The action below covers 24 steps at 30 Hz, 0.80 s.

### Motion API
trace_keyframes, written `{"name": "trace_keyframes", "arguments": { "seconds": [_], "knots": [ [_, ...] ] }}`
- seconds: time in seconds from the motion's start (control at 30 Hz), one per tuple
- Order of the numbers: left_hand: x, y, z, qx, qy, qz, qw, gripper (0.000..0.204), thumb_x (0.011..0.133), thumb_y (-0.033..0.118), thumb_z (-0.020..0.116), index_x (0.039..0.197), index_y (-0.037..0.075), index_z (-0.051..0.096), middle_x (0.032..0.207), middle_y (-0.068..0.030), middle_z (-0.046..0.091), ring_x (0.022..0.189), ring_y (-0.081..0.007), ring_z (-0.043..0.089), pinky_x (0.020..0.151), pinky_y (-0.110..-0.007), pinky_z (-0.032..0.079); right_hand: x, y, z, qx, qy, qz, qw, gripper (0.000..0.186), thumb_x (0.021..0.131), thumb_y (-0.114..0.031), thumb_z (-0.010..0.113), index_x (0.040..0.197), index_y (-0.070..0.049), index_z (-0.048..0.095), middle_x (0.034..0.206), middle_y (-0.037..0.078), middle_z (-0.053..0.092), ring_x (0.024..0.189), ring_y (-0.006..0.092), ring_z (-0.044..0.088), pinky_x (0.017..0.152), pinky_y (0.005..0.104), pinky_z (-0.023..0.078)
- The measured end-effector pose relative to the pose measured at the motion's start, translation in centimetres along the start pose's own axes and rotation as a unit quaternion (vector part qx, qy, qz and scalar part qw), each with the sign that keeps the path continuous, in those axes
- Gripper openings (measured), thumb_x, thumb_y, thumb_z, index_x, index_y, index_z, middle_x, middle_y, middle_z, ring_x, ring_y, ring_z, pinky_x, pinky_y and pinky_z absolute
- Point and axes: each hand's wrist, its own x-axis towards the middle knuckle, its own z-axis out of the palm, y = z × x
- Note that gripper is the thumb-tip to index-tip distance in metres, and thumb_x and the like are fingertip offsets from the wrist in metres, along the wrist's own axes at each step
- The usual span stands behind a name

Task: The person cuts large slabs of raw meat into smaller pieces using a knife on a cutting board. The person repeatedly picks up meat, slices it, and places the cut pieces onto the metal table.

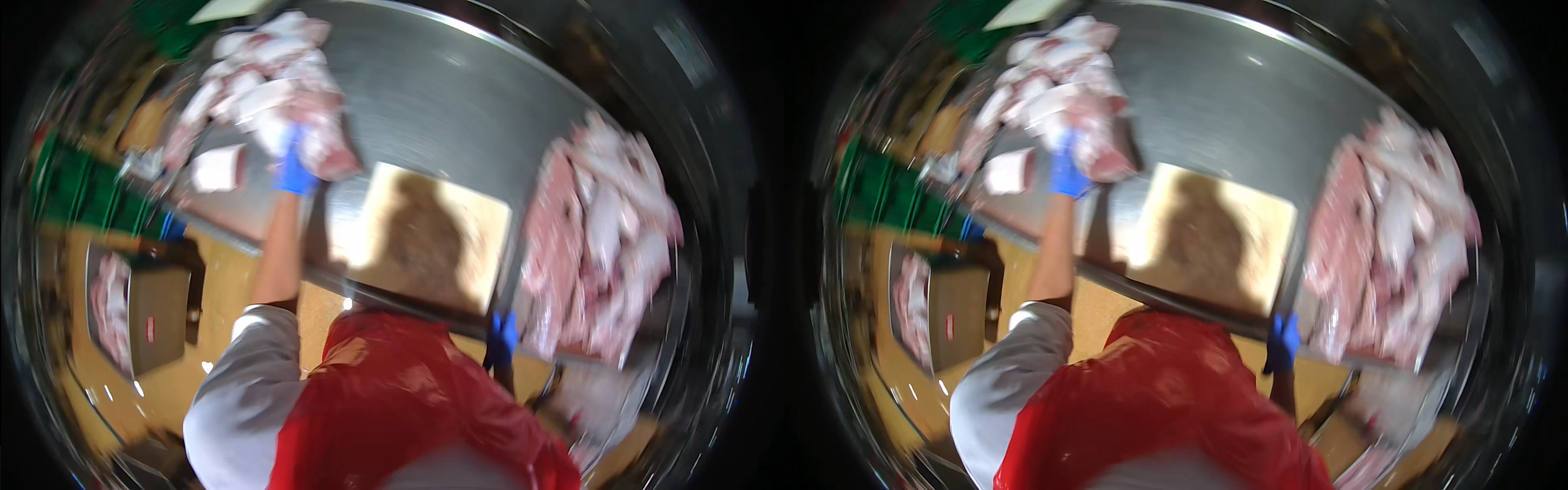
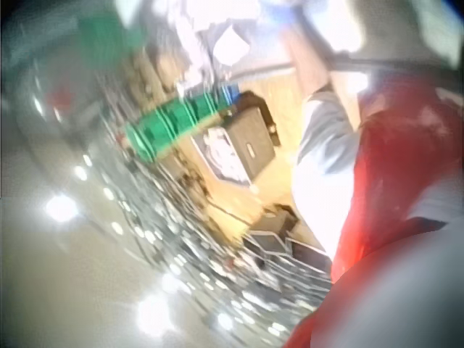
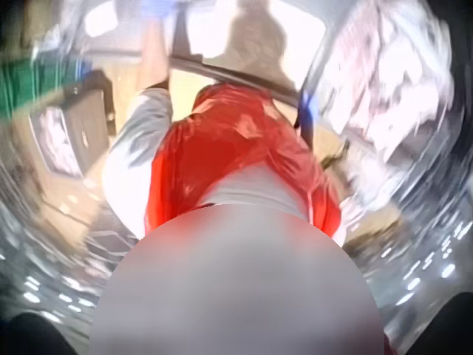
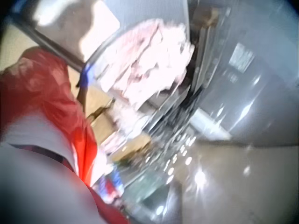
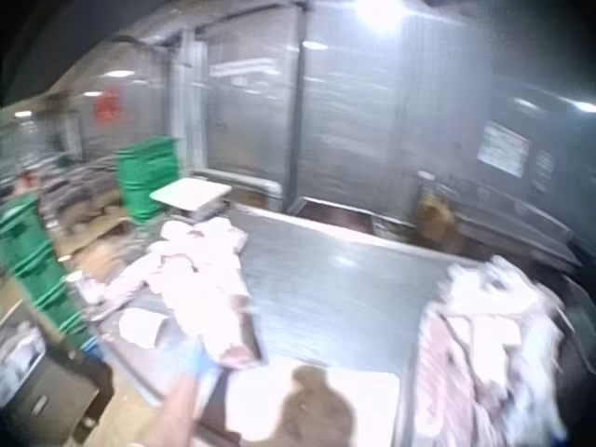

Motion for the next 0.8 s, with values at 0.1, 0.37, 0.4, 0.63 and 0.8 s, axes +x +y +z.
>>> {"name": "trace_keyframes", "arguments": {
  "seconds": [0.1, 0.37, 0.4, 0.63, 0.8],
  "knots": [
    [5.5, -3.4, -4.0, 0.035, 0.143, -0.047, 0.988, 0.057, 0.09, 0.036, 0.067, 0.127, -0.006, 0.055, 0.116, -0.0218, 0.064, 0.103, -0.0349, 0.063, 0.092, -0.043, 0.052, 6.3, -1.8, -5.1, 0.346, -0.121, 0.336, 0.868, 0.03, 0.099, -0.023, 0.055, 0.117, 0.002, 0.053, 0.1, 0.035, 0.062, 0.089, 0.051, 0.062, 0.069, 0.0554, 0.05],
    [-8.4, 20.1, 6.5, -0.31, -0.207, 0.031, 0.927, 0.034, 0.095, 0.015, 0.063, 0.124, -0.002, 0.059, 0.115, -0.0124, 0.064, 0.106, -0.0194, 0.059, 0.095, -0.033, 0.047, -2.6, -4.7, -7.6, 0.437, 0.012, 0.549, 0.712, 0.022, 0.1, -0.024, 0.054, 0.104, -0.003, 0.047, 0.071, 0.016, 0.062, 0.058, 0.0297, 0.061, 0.051, 0.0387, 0.048],
    [-10.7, 24.9, 6.9, -0.344, -0.368, -0.033, 0.863, 0.036, 0.094, 0.02, 0.066, 0.121, -0.002, 0.061, 0.114, -0.011, 0.065, 0.109, -0.0193, 0.058, 0.099, -0.035, 0.045, -4.2, -5.4, -8.6, 0.461, 0.03, 0.59, 0.662, 0.022, 0.101, -0.024, 0.054, 0.105, -0.003, 0.048, 0.069, 0.011, 0.061, 0.055, 0.0228, 0.061, 0.05, 0.0344, 0.048],
    [-21.3, 40.6, 21.4, -0.522, -0.49, -0.042, 0.697, 0.033, 0.086, 0.021, 0.076, 0.108, 0.0, 0.064, 0.085, -0.0016, 0.062, 0.086, -0.0189, 0.06, 0.088, -0.036, 0.051, -10.3, -4.0, -10.7, 0.447, 0.094, 0.655, 0.602, 0.02, 0.101, -0.023, 0.053, 0.103, -0.004, 0.049, 0.075, 0.005, 0.06, 0.06, 0.0127, 0.061, 0.048, 0.0267, 0.048],
    [-19.6, 45.8, 27.0, -0.575, -0.501, -0.335, 0.553, 0.062, 0.076, 0.031, 0.086, 0.122, -0.003, 0.061, 0.107, -0.0126, 0.067, 0.093, -0.022, 0.065, 0.084, -0.036, 0.054, -14.5, -1.0, -10.3, 0.395, 0.101, 0.641, 0.65, 0.019, 0.101, -0.023, 0.057, 0.097, -0.006, 0.049, 0.067, 0.005, 0.062, 0.053, 0.0126, 0.06, 0.046, 0.0269, 0.047]
  ]
}}
